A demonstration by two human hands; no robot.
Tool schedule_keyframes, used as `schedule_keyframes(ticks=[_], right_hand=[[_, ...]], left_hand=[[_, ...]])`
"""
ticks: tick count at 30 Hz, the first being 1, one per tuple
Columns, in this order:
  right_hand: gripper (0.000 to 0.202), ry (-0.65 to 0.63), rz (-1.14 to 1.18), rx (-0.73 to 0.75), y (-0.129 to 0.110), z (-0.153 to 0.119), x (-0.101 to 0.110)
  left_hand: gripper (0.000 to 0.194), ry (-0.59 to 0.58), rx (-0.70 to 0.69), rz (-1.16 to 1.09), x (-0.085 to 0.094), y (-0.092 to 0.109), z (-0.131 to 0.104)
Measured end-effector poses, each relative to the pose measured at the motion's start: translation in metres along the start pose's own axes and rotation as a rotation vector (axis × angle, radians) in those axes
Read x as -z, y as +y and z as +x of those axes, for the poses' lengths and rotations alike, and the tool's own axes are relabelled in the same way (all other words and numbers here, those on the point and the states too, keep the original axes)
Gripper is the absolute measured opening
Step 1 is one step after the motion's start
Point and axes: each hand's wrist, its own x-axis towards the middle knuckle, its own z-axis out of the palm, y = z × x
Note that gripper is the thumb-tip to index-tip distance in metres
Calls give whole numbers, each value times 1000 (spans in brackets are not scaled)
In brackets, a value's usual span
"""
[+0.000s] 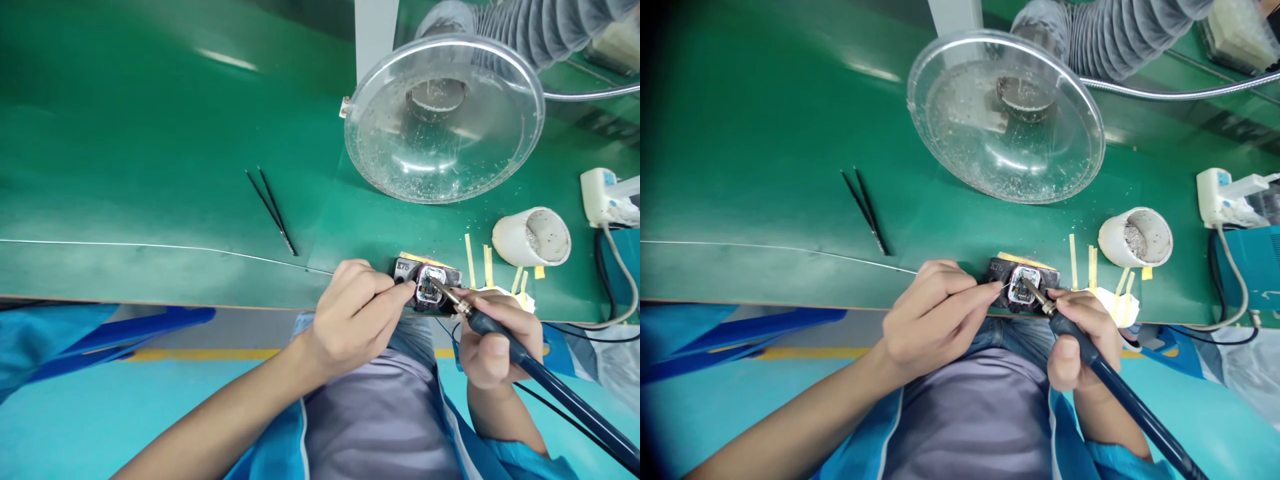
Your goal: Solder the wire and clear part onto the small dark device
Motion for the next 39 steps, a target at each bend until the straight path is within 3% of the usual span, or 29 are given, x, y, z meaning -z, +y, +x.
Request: schedule_keyframes(ticks=[6,11,13,18,21,23,26,29,32,34,36,39], right_hand=[[29,100,18,63,3,1,-2],[30,-69,3,-1,3,-1,5],[31,-6,14,19,5,1,1],[35,296,-9,135,18,6,-17],[40,325,-49,63,22,3,-13],[48,255,-109,12,23,-1,-5],[52,183,-166,-7,25,-5,5],[48,176,-182,35,28,-5,10],[48,112,-193,46,29,-3,13],[48,85,-197,46,27,-2,13],[47,77,-201,49,23,0,13],[49,7,-217,77,18,4,10]], left_hand=[[22,-11,2,-2,1,-1,1],[21,-8,7,16,-1,-2,2],[20,-7,15,17,0,-1,3],[21,-78,45,-51,11,10,-2],[16,-146,25,-51,22,16,-7],[21,-168,17,-27,29,12,-7],[25,-152,34,140,45,-18,-3],[40,-147,131,414,69,-76,0],[33,-117,241,526,99,-139,-6],[26,-117,289,550,118,-165,-14],[24,-124,307,573,133,-172,-22],[32,-127,397,563,146,-157,-28]])
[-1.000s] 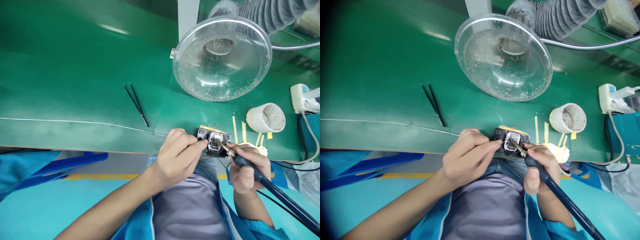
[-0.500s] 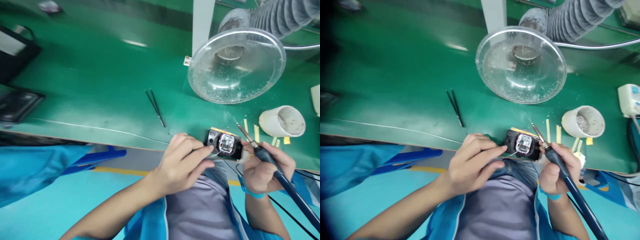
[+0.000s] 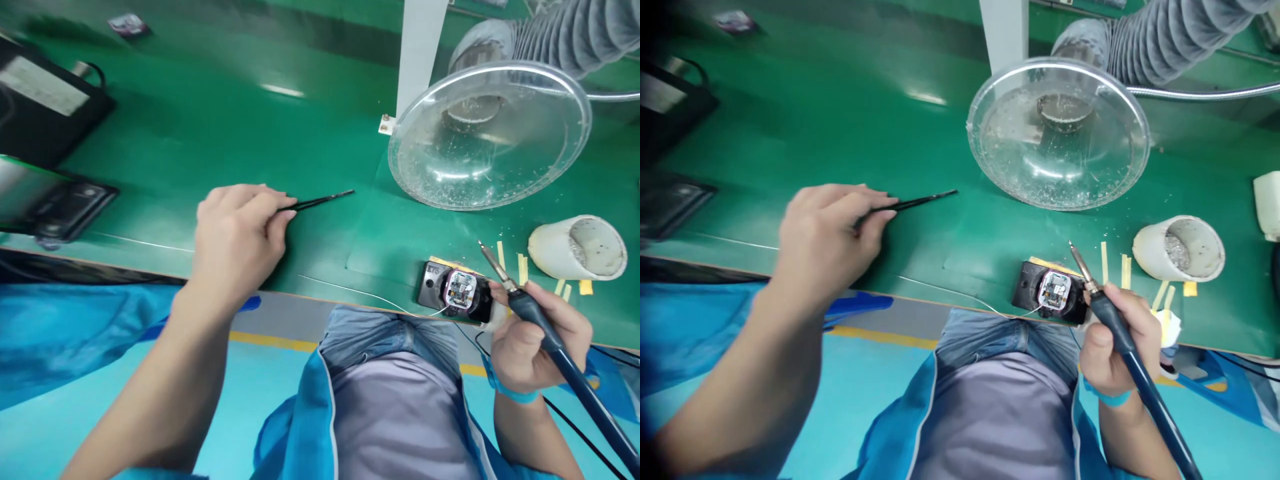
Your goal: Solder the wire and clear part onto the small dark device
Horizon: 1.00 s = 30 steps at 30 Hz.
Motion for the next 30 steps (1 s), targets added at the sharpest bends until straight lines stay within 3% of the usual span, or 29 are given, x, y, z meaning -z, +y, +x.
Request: schedule_keyframes(ticks=[7,11,15,19,22,25,30], right_hand=[[75,-254,29,264,-4,19,-9],[83,-400,-5,304,-4,23,-9],[76,-308,-44,283,-4,18,-12],[74,-212,-89,222,-4,11,-15],[72,-176,-101,204,-4,7,-14],[69,-135,-109,166,-5,5,-12],[66,-106,-72,165,-5,5,-14]], left_hand=[[43,-29,118,54,15,38,-8],[34,4,97,-104,12,70,-12],[15,118,37,-323,2,124,-18],[9,54,148,-607,-12,181,-23],[8,29,167,-839,-24,212,-25],[10,13,159,-896,-33,225,-26],[12,-33,84,-862,-38,227,-25]])
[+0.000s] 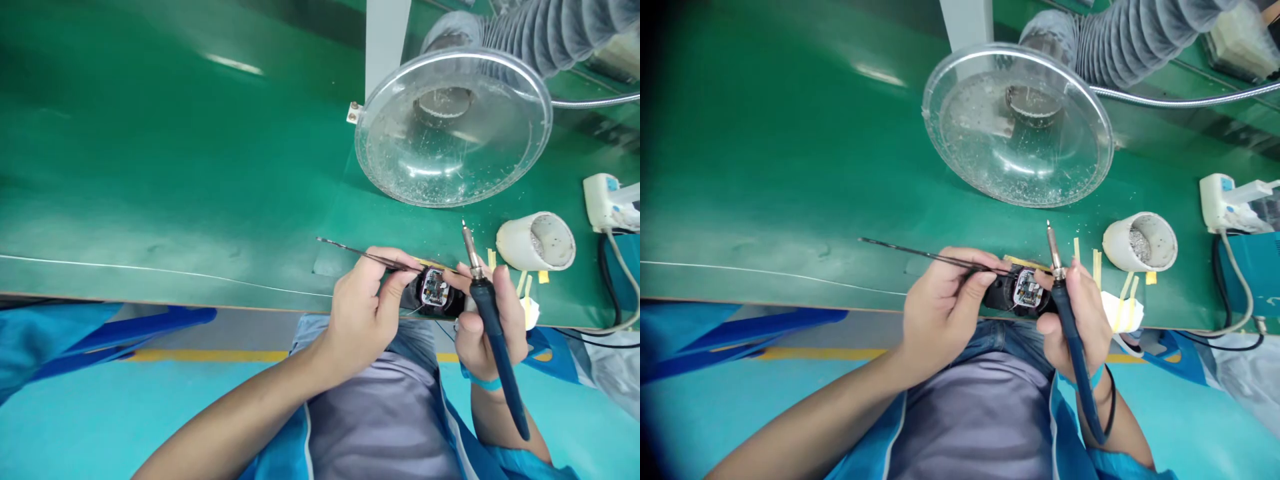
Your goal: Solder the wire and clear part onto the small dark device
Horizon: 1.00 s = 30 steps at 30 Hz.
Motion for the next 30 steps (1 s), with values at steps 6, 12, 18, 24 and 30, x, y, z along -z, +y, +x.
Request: schedule_keyframes(ticks=[6,12,18,24,30], right_hand=[[66,-3,13,-11,0,-2,-1],[65,-17,24,-13,0,-2,0],[69,-10,18,-26,-1,-1,-1],[66,-19,20,-16,-2,1,1],[68,-27,44,-28,0,0,1]], left_hand=[[11,-29,-50,74,0,1,1],[12,-19,-44,120,-5,1,1],[12,-5,-48,110,-4,1,0],[11,-8,-77,121,-6,-1,0],[11,-2,-96,130,-7,0,1]])
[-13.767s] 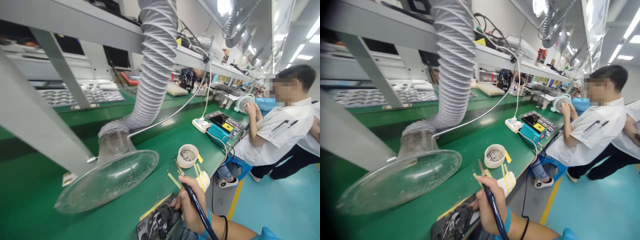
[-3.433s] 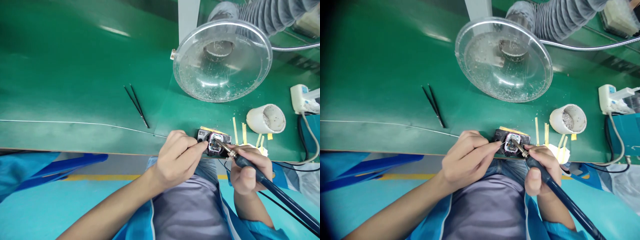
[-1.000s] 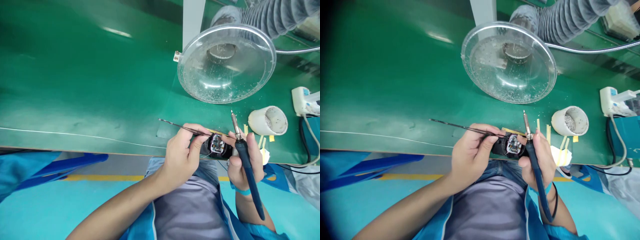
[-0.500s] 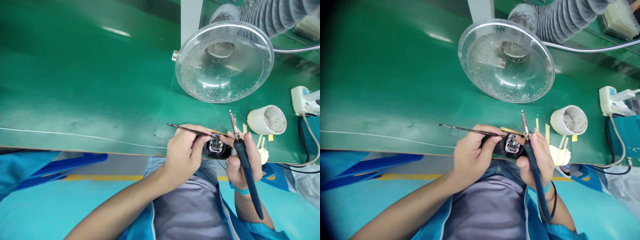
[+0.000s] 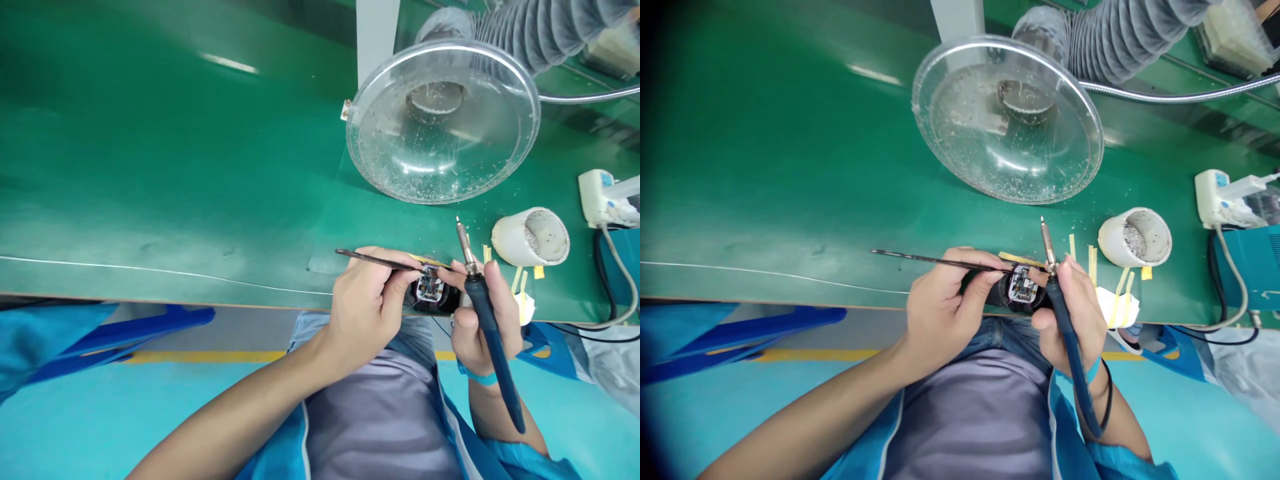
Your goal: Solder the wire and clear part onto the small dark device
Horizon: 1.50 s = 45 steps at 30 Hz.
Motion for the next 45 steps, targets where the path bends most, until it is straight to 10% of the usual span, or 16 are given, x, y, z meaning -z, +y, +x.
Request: schedule_keyframes(ticks=[15,26,45], right_hand=[[70,-107,-25,63,-4,8,3],[38,305,277,-128,-14,-2,-7],[29,164,311,-185,-19,-5,1]], left_hand=[[10,21,-164,70,-2,-4,-3],[15,77,-238,53,-9,-9,-7],[14,75,-222,35,-9,-8,-7]])
